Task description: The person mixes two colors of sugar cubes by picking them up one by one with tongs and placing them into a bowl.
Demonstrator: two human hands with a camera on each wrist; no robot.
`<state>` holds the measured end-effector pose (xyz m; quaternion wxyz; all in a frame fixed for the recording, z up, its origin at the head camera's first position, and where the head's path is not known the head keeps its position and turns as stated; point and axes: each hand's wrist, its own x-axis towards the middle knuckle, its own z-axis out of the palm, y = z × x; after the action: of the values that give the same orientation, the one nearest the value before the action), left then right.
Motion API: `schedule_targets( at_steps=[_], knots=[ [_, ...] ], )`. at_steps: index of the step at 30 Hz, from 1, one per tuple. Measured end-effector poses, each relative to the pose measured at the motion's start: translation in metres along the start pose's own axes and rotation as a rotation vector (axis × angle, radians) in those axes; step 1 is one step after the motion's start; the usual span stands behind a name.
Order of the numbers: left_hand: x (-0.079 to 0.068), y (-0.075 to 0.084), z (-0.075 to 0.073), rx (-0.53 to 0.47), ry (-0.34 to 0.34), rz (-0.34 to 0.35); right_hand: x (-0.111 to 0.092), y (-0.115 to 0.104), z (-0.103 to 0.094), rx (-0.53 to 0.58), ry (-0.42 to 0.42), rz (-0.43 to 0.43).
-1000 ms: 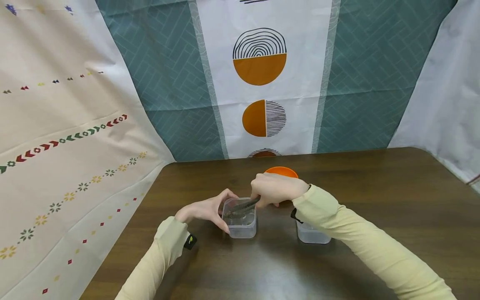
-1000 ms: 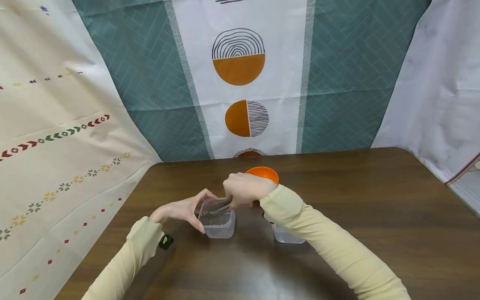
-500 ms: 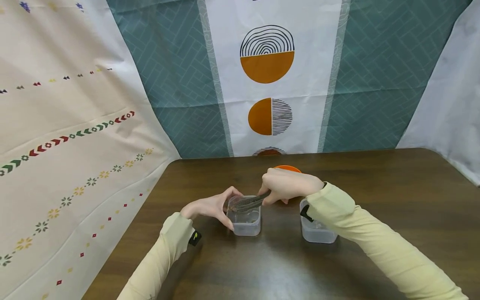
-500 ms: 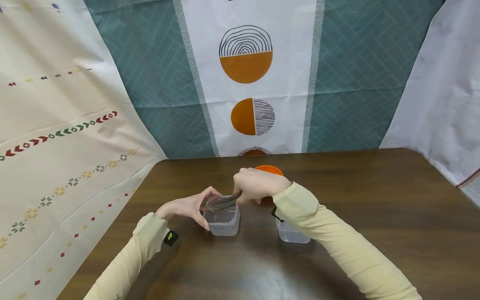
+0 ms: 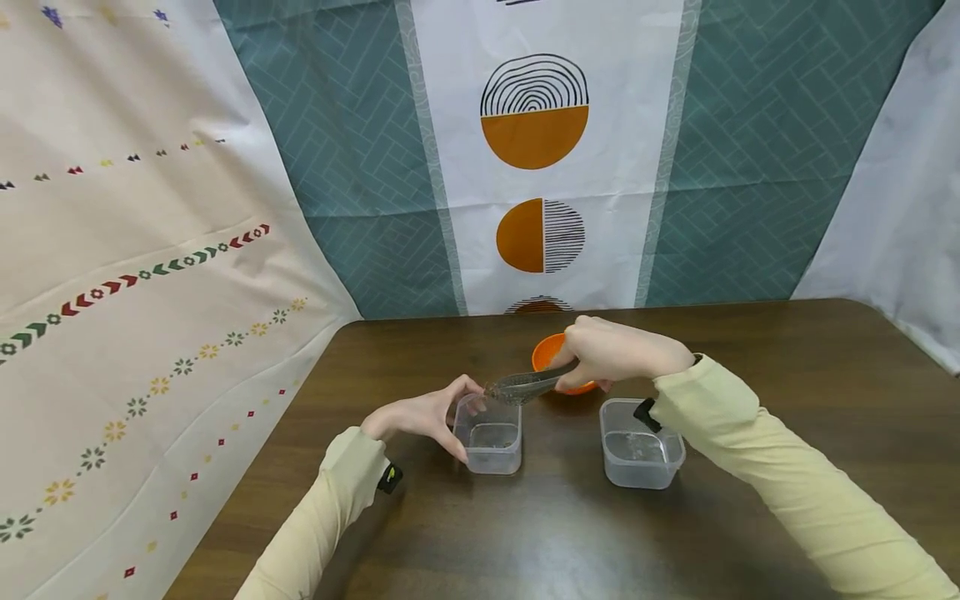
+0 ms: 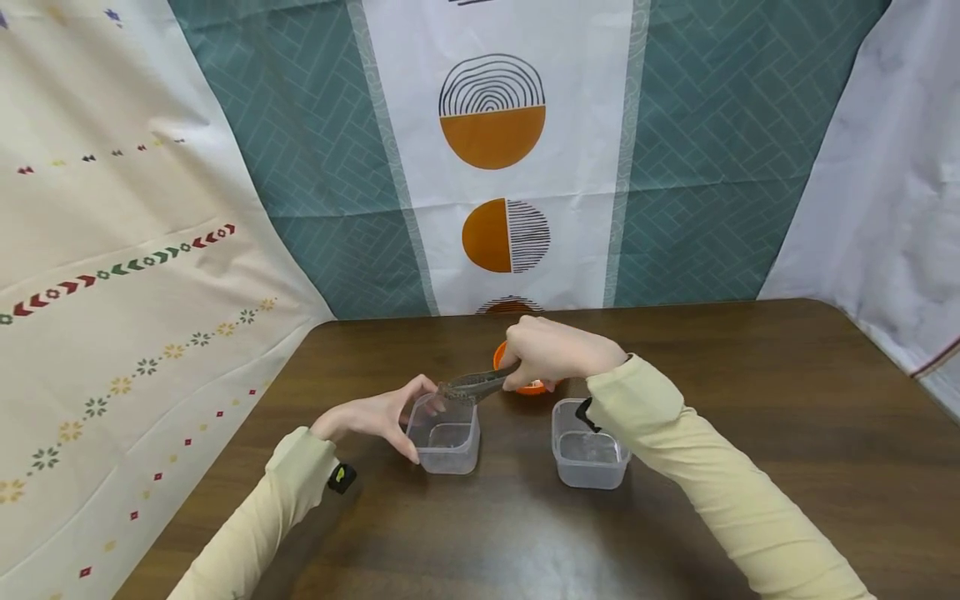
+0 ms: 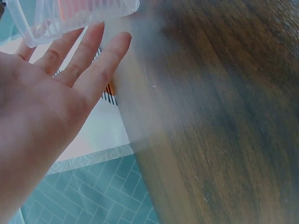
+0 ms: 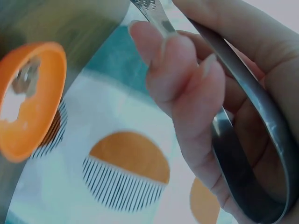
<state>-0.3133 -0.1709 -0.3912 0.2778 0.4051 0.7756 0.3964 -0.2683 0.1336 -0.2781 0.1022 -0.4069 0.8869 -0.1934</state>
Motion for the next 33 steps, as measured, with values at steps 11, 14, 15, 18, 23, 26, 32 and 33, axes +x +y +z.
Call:
schedule_targets(
  at_steps=[11,14,15,18,23,26,32,33],
  knots=[
    [0.0,0.0,0.002,-0.032,-0.008,0.039,-0.023,0.041,-0.016,0.042,0.076,0.101],
    [-0.001,0.001,0.003,-0.041,-0.003,0.045,-0.027,0.049,-0.017,0.04,0.089,0.132],
    [-0.001,0.001,0.002,-0.04,0.0,0.044,-0.028,0.052,-0.018,0.036,0.095,0.141],
    [0.0,0.002,0.002,-0.03,-0.002,0.033,-0.032,0.059,-0.02,0.011,0.107,0.169],
    [0.0,-0.001,0.0,-0.017,-0.01,0.023,-0.033,0.068,-0.019,-0.01,0.097,0.206],
    [0.0,-0.003,0.0,-0.012,-0.009,0.028,-0.032,0.072,-0.017,-0.012,0.082,0.223],
    [0.002,-0.003,0.001,-0.014,-0.008,0.015,-0.032,0.075,-0.014,-0.022,0.068,0.239],
    [0.002,-0.003,0.0,-0.017,-0.008,0.013,-0.032,0.074,-0.014,-0.025,0.072,0.24]
  ],
)
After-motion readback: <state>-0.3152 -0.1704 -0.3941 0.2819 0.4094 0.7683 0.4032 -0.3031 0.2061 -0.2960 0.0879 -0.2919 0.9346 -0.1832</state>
